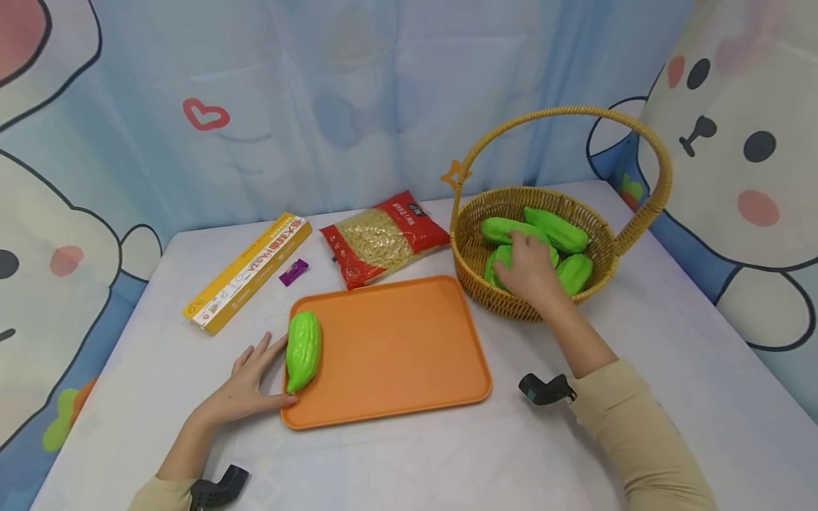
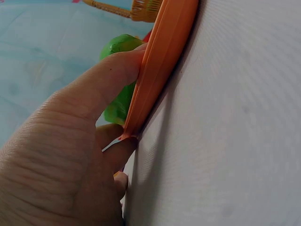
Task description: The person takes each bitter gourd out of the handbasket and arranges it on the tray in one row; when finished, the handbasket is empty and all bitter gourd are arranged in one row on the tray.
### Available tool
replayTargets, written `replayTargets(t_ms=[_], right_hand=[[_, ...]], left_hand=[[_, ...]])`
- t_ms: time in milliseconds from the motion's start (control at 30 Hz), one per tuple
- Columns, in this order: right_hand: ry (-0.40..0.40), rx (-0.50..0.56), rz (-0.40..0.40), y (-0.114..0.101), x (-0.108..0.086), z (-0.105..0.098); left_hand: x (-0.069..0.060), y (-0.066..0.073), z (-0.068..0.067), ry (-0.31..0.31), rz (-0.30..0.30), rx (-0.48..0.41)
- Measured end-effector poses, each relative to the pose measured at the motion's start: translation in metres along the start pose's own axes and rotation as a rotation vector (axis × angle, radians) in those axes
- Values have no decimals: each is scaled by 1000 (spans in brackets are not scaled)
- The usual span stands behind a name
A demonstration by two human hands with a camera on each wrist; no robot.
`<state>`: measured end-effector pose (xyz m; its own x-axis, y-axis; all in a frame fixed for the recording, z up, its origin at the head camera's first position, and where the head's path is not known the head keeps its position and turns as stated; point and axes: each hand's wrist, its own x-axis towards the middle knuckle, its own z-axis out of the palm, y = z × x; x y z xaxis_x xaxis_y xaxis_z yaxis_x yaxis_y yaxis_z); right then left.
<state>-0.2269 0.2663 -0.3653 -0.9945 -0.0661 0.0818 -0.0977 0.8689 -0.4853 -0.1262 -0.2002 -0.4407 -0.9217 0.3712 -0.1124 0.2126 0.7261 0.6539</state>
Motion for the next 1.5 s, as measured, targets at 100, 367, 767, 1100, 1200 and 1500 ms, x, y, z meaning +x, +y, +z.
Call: replayTargets(t_ms=[100, 367, 767, 1100, 1200, 1500], right_hand=[[-20, -78, -8, 0, 2, 2], [-92, -199, 29, -3, 3, 5], [-182, -341, 12, -3, 8, 5], [-114, -233, 29, 1, 7, 7], [-83, -201, 35, 1, 6, 7], [26, -95, 1, 1, 5, 6]], left_hand=[[0, 0, 0, 1, -9, -11], [1, -3, 1, 10, 6, 6], [-1, -2, 1, 16, -1, 0], [2, -3, 0, 15, 7, 13], [3, -3, 0, 16, 9, 14], [2, -3, 0, 6, 1, 9]])
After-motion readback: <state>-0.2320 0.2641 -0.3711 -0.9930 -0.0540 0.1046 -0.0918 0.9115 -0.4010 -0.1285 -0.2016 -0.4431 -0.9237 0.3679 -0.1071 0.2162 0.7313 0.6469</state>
